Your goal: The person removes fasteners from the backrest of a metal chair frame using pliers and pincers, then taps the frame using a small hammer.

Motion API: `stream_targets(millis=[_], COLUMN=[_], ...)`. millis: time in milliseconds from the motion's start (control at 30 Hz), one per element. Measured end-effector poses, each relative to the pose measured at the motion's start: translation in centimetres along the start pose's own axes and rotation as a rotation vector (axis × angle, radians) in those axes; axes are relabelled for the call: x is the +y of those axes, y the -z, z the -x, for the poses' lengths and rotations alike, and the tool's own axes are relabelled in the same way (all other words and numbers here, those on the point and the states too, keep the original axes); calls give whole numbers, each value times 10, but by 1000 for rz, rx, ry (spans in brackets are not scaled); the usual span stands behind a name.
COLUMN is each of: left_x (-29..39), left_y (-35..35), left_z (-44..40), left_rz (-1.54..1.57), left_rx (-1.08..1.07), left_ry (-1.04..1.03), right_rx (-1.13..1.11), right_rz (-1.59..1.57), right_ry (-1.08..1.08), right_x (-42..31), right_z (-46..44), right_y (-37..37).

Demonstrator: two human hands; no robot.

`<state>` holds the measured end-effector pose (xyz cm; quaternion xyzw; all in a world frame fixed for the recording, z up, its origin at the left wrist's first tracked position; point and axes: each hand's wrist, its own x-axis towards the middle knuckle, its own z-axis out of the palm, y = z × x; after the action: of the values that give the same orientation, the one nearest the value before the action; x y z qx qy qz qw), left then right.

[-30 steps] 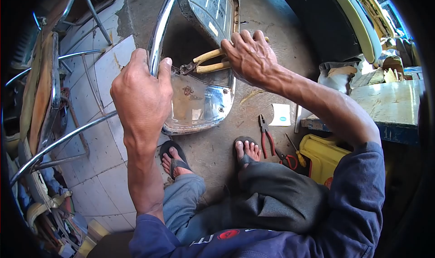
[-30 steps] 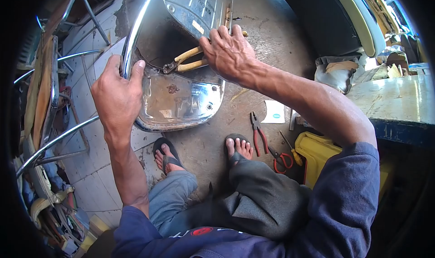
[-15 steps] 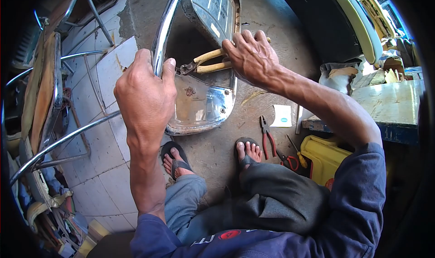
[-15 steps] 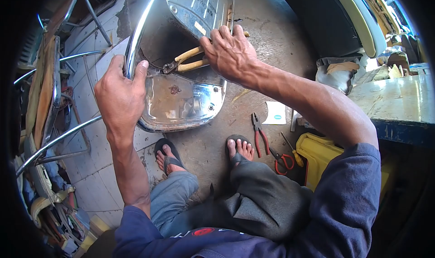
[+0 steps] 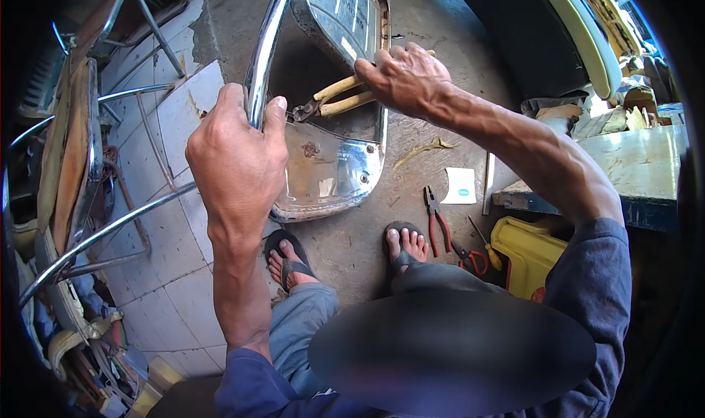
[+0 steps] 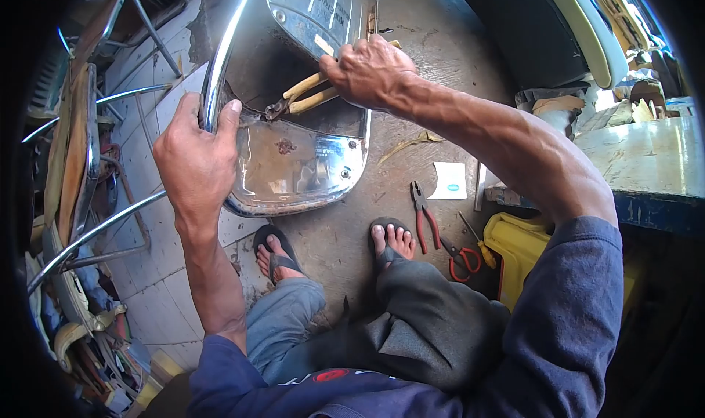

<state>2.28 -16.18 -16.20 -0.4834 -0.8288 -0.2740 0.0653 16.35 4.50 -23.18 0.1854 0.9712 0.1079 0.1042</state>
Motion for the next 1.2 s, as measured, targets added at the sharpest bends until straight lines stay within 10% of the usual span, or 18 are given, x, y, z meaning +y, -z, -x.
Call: stream_targets(millis=[400, 900, 1200], left_x=[-18, -15, -12], left_y=[-5, -6, -3], left_z=[-1, -2, -1], left_rz=[14, 25, 5], left_rx=[38, 58, 35], left_ry=[36, 15, 22], right_rx=[311, -13, 361], right_rz=[-85, -156, -40], right_ry=[-22, 4, -9], right_x=[-13, -3, -9], right_z=[13, 0, 8], right_y=[-10, 12, -1])
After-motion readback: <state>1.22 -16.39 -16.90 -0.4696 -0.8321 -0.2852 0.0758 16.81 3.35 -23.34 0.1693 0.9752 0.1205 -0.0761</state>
